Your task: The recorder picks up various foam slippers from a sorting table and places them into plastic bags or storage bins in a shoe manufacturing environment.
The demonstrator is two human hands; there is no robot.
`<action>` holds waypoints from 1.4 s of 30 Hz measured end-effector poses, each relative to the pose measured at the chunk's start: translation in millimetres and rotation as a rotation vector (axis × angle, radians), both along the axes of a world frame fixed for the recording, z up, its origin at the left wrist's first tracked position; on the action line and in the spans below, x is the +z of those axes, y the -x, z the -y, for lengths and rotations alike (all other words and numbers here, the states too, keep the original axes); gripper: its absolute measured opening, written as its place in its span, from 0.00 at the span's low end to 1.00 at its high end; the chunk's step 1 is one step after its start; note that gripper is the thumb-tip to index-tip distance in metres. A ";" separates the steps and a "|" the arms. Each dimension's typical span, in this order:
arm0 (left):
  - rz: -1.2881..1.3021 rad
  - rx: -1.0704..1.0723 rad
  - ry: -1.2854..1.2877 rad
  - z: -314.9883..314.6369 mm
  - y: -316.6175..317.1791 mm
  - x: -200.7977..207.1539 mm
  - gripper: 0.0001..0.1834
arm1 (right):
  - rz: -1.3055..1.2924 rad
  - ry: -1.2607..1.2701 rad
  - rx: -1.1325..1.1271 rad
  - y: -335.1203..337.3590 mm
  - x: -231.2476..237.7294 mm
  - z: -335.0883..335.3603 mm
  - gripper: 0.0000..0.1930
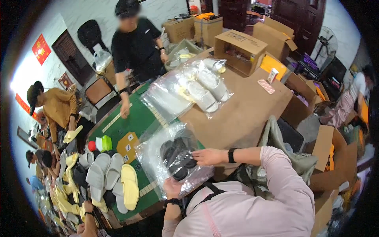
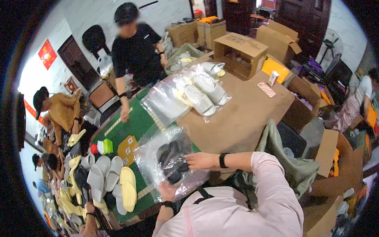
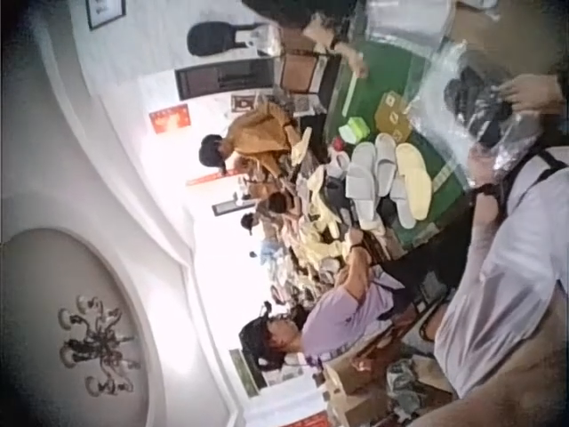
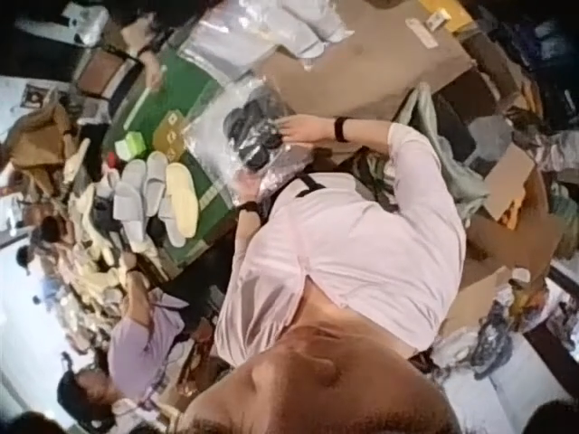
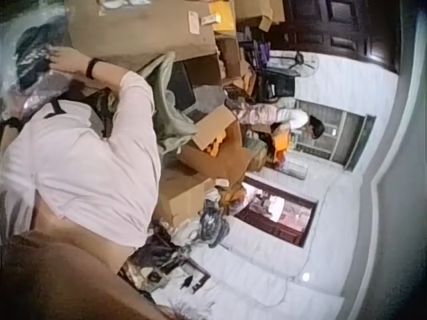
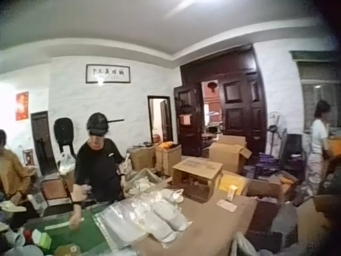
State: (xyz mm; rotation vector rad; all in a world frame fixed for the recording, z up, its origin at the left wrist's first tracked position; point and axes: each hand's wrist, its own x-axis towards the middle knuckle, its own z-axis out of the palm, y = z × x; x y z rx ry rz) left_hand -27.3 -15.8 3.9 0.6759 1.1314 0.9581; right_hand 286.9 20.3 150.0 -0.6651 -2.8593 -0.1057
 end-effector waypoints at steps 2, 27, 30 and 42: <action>0.602 0.123 0.299 3.8 -12.6 42.4 0.34 | -0.248 -0.029 0.013 7.3 29.9 -12.2 0.07; -1.384 -0.705 -0.426 0.2 -63.4 25.8 0.23 | -0.799 -0.558 -0.561 -99.2 150.8 -33.2 0.07; -1.627 -0.858 -0.557 -1.7 -57.2 40.0 0.21 | -0.496 -0.225 -0.361 -80.0 93.7 -8.1 0.07; -1.429 -0.768 -0.460 8.2 -42.8 18.6 0.24 | 0.003 0.262 -0.325 -62.9 -74.8 71.8 0.15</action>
